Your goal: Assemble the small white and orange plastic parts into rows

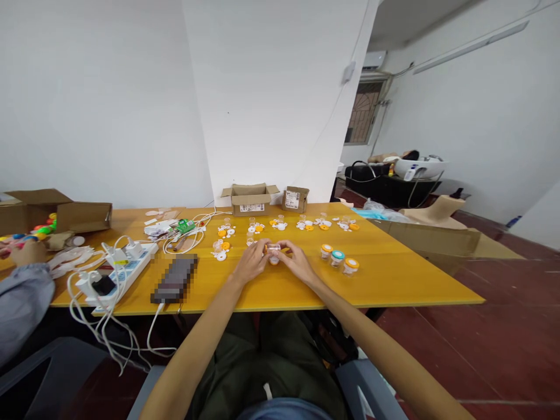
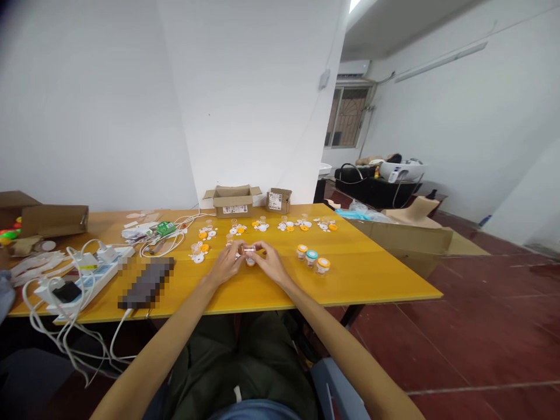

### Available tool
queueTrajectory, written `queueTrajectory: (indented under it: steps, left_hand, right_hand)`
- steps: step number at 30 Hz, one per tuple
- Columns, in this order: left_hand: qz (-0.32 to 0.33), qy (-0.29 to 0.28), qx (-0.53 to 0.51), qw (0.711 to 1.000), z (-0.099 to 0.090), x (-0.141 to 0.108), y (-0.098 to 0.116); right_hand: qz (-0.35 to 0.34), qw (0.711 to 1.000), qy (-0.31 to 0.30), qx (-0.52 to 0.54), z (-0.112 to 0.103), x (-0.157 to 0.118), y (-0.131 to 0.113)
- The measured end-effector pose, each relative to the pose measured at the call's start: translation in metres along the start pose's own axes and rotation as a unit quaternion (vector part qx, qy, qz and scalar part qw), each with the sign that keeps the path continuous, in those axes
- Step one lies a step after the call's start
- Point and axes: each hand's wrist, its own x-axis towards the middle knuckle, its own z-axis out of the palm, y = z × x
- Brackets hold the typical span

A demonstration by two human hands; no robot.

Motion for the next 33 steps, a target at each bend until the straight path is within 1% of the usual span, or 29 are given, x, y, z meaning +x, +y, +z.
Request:
queueTrajectory:
  steps: [4,9,13,19,24,27,30,32,33]
  left_hand:
    - [0.006,-0.012,-0.007,1.0,0.002,-0.001,-0.001]
    - [0.035,-0.04,-0.007,0.999,0.001,0.0,-0.001]
    - [0.067,-0.067,0.02,0.995,0.003,0.001,-0.004]
    - [0.071,-0.055,0.03,0.996,0.004,0.001,-0.004]
    - [0.049,-0.053,0.011,0.997,0.0,0.002,0.003]
    - [0.032,-0.056,0.005,0.998,-0.002,0.002,0.006]
    - [0.022,-0.059,0.003,0.998,-0.002,0.002,0.008]
    - [0.018,-0.06,0.004,0.998,-0.002,0.002,0.008]
    - [0.017,-0.061,0.005,0.998,-0.002,0.002,0.008]
  right_hand:
    - [-0.012,0.997,0.061,0.049,0.001,0.001,-0.003]
    - [-0.02,0.984,0.145,0.106,0.002,0.002,-0.003]
    - [-0.004,0.978,0.173,0.116,0.001,0.004,0.0]
    - [0.053,0.966,0.182,0.174,-0.005,0.012,0.005]
    - [0.1,0.977,0.125,0.144,-0.014,0.018,0.009]
    - [0.096,0.983,0.106,0.111,-0.016,0.027,0.015]
    - [0.08,0.987,0.103,0.09,-0.014,0.039,0.02]
    - [0.066,0.991,0.103,0.047,-0.013,0.047,0.022]
    - [0.056,0.993,0.103,0.005,-0.013,0.049,0.022]
